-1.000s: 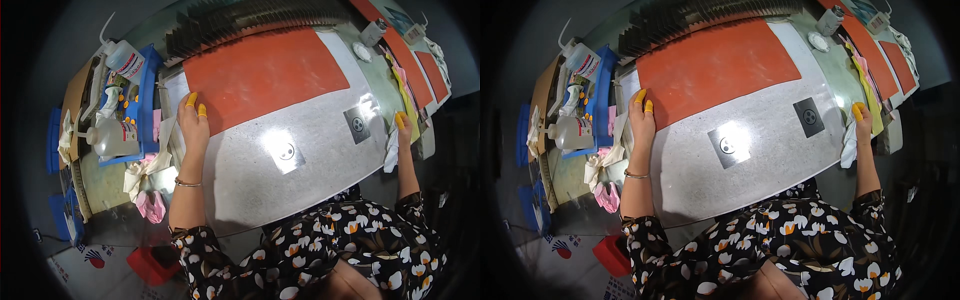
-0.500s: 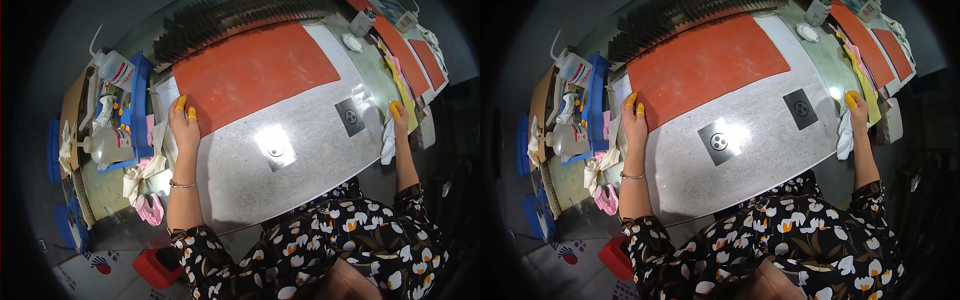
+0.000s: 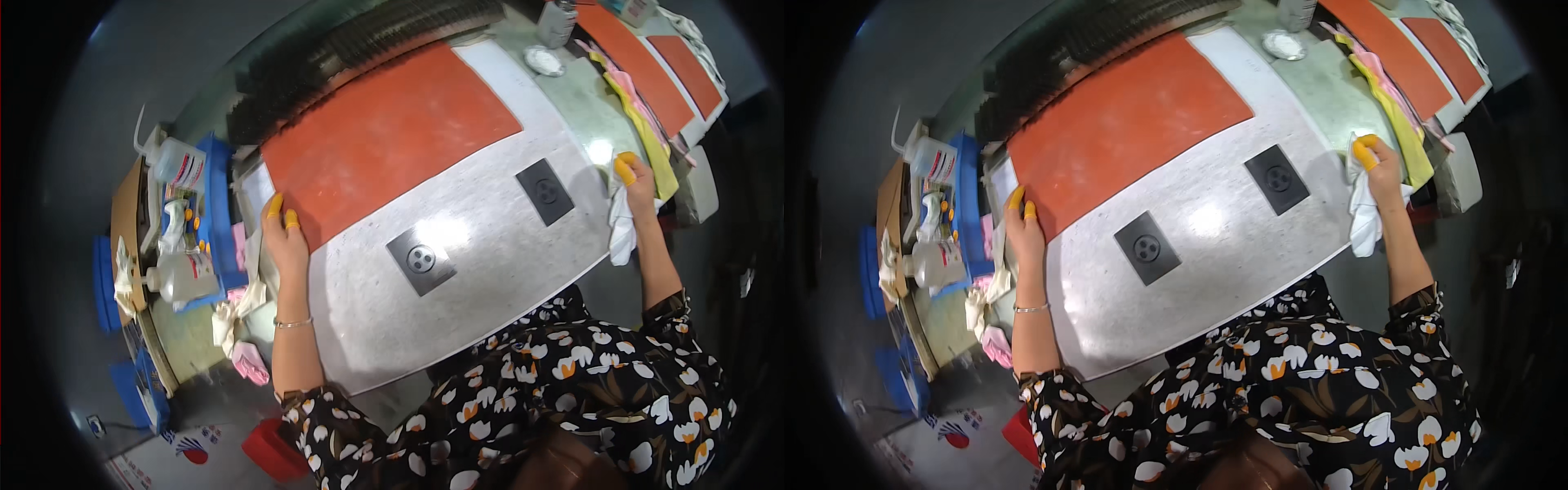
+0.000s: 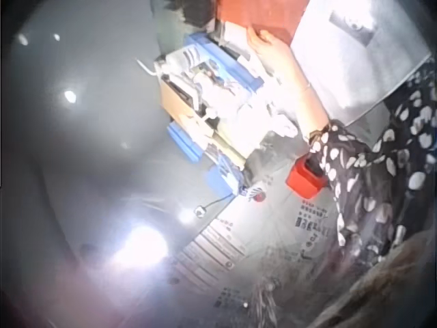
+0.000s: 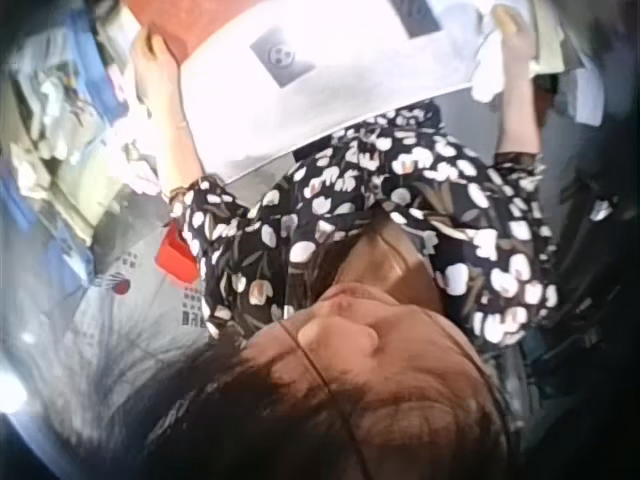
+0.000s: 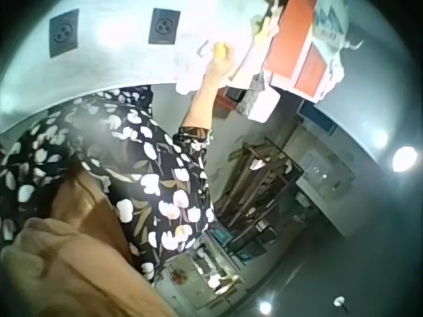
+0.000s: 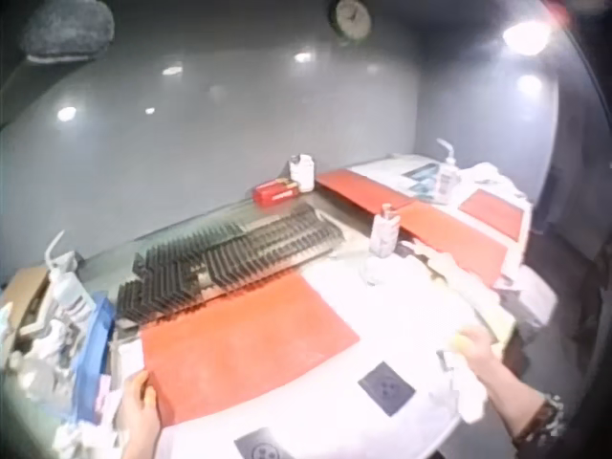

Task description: The person wipes small, dark rectangular electronic components with a white cloth on a metal workbench. They handle the items one by one, flipping them over to clean both sides, and occasionally switch to a pink cloth. The person also wipes the metal surface of the workbench between handling the components.

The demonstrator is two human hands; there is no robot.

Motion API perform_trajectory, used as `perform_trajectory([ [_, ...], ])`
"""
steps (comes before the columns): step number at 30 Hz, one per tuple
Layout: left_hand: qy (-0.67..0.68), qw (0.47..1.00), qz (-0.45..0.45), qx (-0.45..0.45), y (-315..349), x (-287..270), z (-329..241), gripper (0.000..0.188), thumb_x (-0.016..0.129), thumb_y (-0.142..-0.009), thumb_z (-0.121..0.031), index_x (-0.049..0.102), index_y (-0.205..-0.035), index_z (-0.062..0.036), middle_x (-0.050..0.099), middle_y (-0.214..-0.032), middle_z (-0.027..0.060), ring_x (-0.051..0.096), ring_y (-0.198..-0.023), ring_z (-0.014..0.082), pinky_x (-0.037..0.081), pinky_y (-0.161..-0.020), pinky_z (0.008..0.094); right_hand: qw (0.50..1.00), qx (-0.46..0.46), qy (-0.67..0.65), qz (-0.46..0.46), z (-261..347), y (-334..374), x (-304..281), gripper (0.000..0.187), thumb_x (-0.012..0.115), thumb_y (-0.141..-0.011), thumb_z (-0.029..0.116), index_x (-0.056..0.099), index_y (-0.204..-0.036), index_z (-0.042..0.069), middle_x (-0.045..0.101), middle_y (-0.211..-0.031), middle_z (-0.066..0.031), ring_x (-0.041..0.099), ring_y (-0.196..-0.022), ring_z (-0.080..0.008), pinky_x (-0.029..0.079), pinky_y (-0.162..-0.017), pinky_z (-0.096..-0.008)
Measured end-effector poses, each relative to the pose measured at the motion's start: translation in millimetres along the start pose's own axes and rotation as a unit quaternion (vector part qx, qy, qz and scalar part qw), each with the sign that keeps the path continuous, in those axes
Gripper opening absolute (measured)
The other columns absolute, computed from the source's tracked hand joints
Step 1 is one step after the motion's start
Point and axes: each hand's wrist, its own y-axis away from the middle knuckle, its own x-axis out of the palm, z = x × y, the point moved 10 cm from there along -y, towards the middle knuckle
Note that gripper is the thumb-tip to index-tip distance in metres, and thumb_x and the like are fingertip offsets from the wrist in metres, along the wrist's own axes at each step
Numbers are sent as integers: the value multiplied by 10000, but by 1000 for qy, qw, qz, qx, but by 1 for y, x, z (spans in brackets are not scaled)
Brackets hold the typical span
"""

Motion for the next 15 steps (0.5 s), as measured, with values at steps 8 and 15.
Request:
perform_trajectory([
  [8, -22, 999, 2, -41, 3, 1, 11, 328, 449, -879, -39, 459, -1195, 49, 489, -1208, 181, 465, -1120, 285, 340, -960, 338, 1000, 19, -12, 14, 19, 0, 5, 133, 615, -816, 133, 580, -816, 5, 558, -726, 0, 470, -680, -65, 389, -636, -211],
  [15, -58, 998, 13, -31, 3, 3, 5, 320, 425, -899, -77, 470, -1188, 54, 510, -1186, 184, 477, -1103, 288, 336, -963, 340, 998, 32, -40, 39, 24, 5, 8, 145, 641, -805, 135, 592, -816, -1, 583, -685, -17, 486, -647, -60, 414, -603, -222],
])
